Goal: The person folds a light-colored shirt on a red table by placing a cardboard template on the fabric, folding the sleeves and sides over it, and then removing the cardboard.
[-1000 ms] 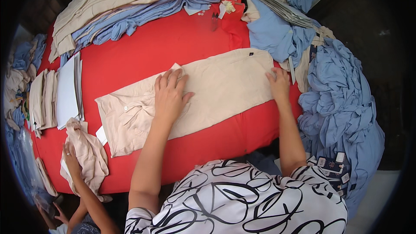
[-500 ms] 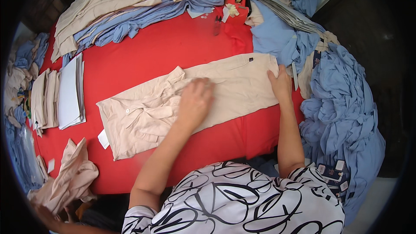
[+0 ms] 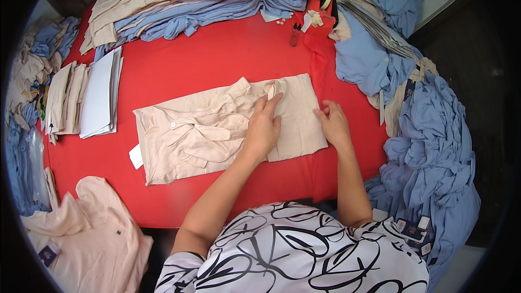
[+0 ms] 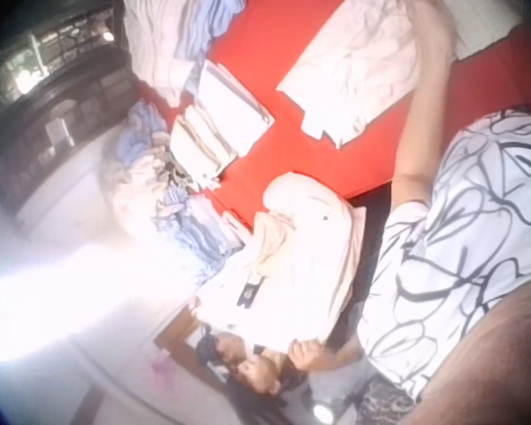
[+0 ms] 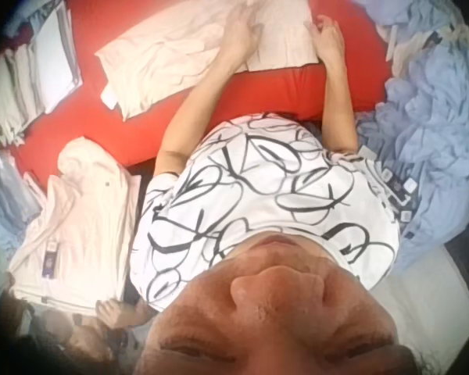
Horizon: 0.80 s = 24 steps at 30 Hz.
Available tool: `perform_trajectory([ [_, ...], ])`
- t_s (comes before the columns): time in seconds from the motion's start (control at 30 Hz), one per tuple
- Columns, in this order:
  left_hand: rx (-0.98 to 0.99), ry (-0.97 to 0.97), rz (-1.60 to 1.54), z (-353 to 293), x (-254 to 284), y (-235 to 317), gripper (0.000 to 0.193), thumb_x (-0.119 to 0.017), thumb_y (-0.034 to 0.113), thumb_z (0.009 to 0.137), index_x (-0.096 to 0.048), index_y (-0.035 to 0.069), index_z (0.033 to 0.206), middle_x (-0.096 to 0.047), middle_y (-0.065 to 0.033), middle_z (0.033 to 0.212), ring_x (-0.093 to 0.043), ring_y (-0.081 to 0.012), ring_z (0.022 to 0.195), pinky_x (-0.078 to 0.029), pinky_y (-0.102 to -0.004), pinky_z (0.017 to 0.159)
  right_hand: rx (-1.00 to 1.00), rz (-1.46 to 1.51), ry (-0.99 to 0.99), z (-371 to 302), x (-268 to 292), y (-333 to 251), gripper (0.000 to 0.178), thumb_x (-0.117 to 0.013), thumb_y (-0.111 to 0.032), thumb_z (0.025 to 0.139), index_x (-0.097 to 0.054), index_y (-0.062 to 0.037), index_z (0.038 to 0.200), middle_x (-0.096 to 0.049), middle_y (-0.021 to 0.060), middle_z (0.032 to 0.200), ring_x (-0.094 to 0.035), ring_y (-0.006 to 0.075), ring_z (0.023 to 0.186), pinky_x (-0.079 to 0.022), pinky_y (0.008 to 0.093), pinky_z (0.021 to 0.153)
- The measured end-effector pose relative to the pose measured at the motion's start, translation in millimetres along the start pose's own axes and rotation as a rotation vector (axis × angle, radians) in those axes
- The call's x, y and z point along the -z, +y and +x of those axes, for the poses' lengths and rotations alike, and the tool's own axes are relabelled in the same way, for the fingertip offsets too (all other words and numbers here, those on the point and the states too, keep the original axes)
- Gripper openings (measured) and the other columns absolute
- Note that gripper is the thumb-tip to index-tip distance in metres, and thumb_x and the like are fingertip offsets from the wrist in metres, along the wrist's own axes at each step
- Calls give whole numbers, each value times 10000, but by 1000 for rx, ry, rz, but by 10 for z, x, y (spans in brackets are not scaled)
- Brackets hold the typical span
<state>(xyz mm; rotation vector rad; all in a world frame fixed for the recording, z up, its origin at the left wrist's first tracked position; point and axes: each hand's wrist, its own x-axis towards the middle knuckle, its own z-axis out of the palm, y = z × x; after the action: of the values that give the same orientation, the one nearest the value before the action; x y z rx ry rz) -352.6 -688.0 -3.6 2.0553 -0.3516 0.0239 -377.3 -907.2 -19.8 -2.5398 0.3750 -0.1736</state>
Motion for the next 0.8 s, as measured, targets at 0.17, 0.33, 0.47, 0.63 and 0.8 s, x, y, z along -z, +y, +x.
perform_trajectory([
  [0.17,-3,44,163,-40,314,-37,530,-612,-39,807,-523,-22,1329,-467,-265,1371,-524,-405,1197,-466,-451,981,-2,123,-103,-41,-155,-94,473,-786,-335,791,-609,40,1017,-598,155,982,-596,265,863,-490,372,766],
  [0.33,-262,147,641,-203,387,-23,524,-670,82,814,-546,-21,1313,-502,-169,1335,-507,-331,1148,-450,-433,932,125,-31,14,-89,-165,-228,391,-774,-252,797,-596,38,989,-575,172,1002,-592,303,888,-480,405,794],
  [0.47,-82,-62,586,-407,309,-322,522,-675,221,858,-557,-7,1313,-552,-136,1232,-513,-314,1064,-447,-426,869,267,-150,151,-173,-54,-461,340,-750,-190,814,-569,29,1000,-579,183,1038,-595,323,910,-479,402,803],
  [0.63,97,84,2,-358,559,-35,490,-637,279,926,-560,-33,1296,-615,-140,1147,-564,-283,1041,-453,-399,917,143,277,-263,-262,152,-1129,284,-675,-163,866,-544,3,1055,-594,187,1088,-605,355,930,-492,404,822],
  [0.8,456,20,-538,-343,1271,82,420,-614,202,941,-572,-65,1263,-686,-123,1036,-642,-194,910,-497,-334,853,336,971,-725,-490,-115,-1580,242,-552,-124,964,-508,-9,1172,-590,154,1235,-618,214,1023,-495,349,905],
])
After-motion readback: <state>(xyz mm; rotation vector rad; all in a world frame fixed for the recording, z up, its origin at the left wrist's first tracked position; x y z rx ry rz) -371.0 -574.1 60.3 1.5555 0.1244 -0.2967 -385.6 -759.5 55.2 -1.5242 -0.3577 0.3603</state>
